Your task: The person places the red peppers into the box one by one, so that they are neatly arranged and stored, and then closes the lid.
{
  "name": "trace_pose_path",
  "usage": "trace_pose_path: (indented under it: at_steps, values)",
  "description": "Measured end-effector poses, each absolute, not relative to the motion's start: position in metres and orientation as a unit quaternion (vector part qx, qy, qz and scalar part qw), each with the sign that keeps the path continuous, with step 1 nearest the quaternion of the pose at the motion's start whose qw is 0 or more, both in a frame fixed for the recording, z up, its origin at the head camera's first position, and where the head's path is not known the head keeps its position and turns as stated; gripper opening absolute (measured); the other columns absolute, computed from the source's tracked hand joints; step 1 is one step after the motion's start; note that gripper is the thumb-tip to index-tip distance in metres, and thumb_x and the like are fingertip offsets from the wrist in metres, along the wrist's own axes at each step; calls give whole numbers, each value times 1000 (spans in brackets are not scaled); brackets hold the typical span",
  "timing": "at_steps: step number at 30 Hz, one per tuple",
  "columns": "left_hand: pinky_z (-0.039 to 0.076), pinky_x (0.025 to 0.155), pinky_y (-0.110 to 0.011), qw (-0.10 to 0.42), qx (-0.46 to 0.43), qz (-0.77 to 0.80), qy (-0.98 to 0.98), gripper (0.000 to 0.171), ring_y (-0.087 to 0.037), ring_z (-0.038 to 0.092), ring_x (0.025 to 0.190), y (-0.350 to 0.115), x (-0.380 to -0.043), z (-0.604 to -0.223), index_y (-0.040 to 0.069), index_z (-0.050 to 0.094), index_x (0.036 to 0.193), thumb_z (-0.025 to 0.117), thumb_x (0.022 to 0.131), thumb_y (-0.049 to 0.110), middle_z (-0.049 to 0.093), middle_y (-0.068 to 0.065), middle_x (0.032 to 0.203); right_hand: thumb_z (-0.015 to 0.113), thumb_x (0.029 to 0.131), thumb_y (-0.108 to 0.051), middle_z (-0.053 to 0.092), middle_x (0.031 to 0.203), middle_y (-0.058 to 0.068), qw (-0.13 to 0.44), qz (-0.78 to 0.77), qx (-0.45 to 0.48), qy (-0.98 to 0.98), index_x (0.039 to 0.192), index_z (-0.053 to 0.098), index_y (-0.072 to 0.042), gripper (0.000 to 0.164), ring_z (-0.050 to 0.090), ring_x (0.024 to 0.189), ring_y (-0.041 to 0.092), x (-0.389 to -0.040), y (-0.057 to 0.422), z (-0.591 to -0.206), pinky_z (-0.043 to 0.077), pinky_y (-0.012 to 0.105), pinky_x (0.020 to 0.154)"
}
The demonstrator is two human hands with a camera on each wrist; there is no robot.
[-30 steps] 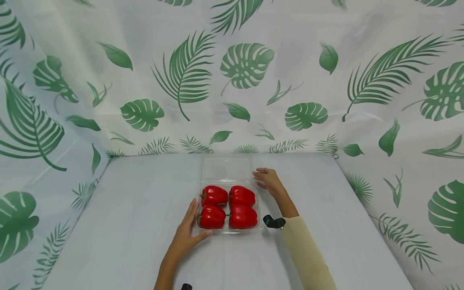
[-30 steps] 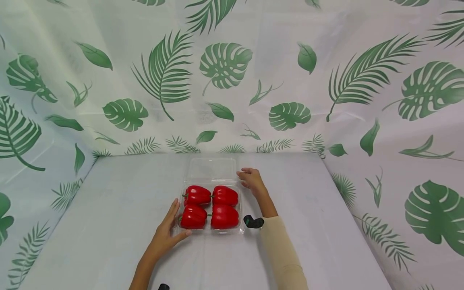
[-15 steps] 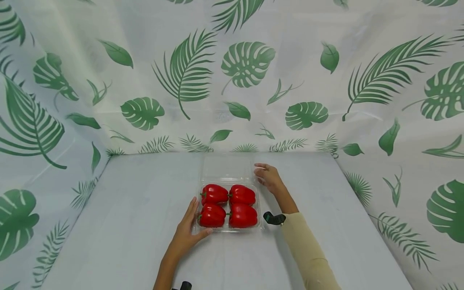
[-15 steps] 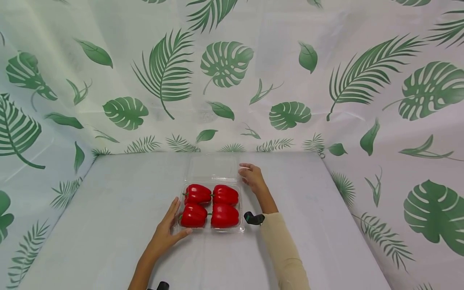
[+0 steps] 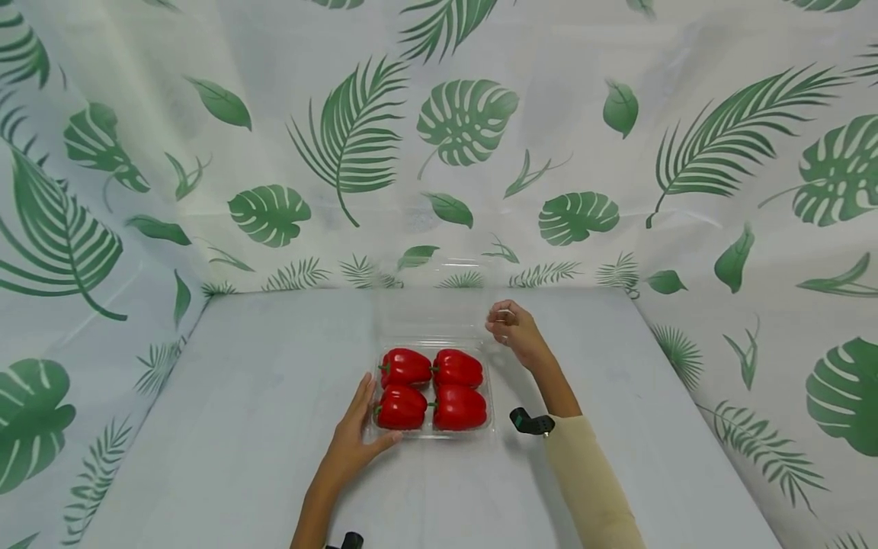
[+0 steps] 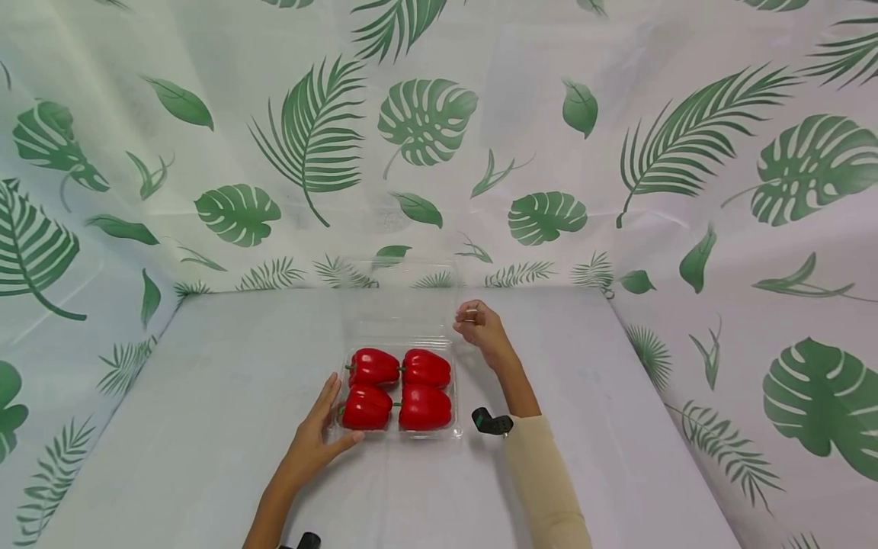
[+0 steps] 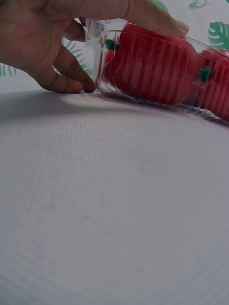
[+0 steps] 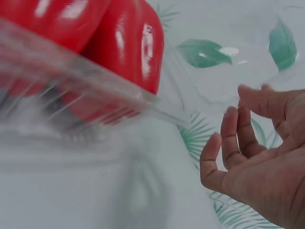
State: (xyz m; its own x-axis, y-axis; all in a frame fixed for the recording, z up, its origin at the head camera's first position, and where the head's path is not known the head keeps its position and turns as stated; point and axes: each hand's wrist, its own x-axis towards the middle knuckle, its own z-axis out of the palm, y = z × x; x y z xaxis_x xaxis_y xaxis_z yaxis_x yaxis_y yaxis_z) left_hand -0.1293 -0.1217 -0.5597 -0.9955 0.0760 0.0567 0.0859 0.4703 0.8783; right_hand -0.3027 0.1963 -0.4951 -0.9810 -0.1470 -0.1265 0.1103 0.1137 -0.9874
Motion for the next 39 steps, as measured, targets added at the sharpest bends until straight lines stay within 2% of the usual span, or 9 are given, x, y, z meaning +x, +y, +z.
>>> trace_pose_path:
  at_steps: [5, 10, 15, 19, 21, 26, 32, 36, 39]
  values:
    - [34, 113, -43, 6, -47, -511, -858, 99, -26, 23, 149, -121, -129, -559, 25, 23, 156, 79, 78, 46, 14, 5, 164, 64, 92, -6, 62, 97, 8, 87, -622, -92, 773, 106, 55, 4, 19, 58, 88, 15, -287, 205, -492, 55, 29, 78]
    - [34, 113, -43, 3, -51, -516, -855, 101, -27, 21, 150, -121, -129, -559, 24, 19, 157, 79, 78, 45, 14, 3, 165, 63, 90, 2, 62, 95, 10, 98, -584, -113, 798, 95, 56, 4, 8, 60, 99, 20, -265, 206, -475, 56, 34, 87]
    - [39, 111, -48, -7, -34, -533, -846, 107, -33, 36, 143, -121, -127, -560, 31, 10, 158, 80, 78, 41, 20, -2, 163, 57, 90, 6, 62, 102, 20, 94, -521, -129, 838, 91, 60, 6, 3, 57, 109, 36, -246, 201, -464, 56, 42, 87]
    - [42, 108, -53, -5, -25, -536, -844, 111, -38, 44, 138, -120, -125, -559, 35, 4, 157, 81, 77, 41, 18, -3, 164, 60, 91, 1, 62, 106, 17, 81, -490, -120, 859, 87, 63, 1, 5, 55, 112, 35, -248, 205, -485, 54, 52, 93]
    - [42, 108, -53, -1, -26, -534, -845, 113, -38, 42, 139, -119, -125, -559, 35, 2, 157, 81, 77, 40, 16, -2, 165, 61, 92, -1, 61, 106, 14, 72, -485, -115, 864, 85, 65, -3, 8, 55, 111, 32, -250, 207, -497, 54, 50, 92]
    - [42, 107, -57, 13, -36, -516, -856, 116, -37, 31, 145, -120, -126, -559, 35, -1, 157, 82, 76, 40, 15, -2, 164, 56, 93, 0, 60, 103, 15, 55, -481, -106, 868, 85, 65, -2, 13, 55, 100, 26, -248, 207, -508, 50, 32, 80]
    - [40, 107, -62, 16, -42, -512, -858, 111, -40, 31, 144, -123, -128, -558, 34, 10, 157, 83, 74, 39, 22, -6, 163, 53, 94, 2, 64, 91, 14, 43, -480, -107, 870, 86, 63, -2, 13, 55, 85, 14, -240, 204, -515, 45, 22, 66]
    - [35, 109, -64, 10, -40, -515, -856, 110, -39, 28, 145, -124, -127, -558, 32, 13, 157, 84, 73, 37, 23, -7, 162, 47, 97, 3, 64, 90, 18, 49, -496, -99, 861, 93, 59, 1, 13, 57, 82, 15, -226, 198, -510, 50, 23, 65]
    - [34, 111, -63, 9, -42, -510, -859, 111, -39, 26, 146, -125, -127, -559, 30, 13, 158, 85, 73, 36, 22, -8, 162, 44, 99, 2, 62, 90, 22, 50, -511, -94, 853, 102, 57, 4, 13, 59, 81, 22, -210, 193, -499, 56, 31, 68]
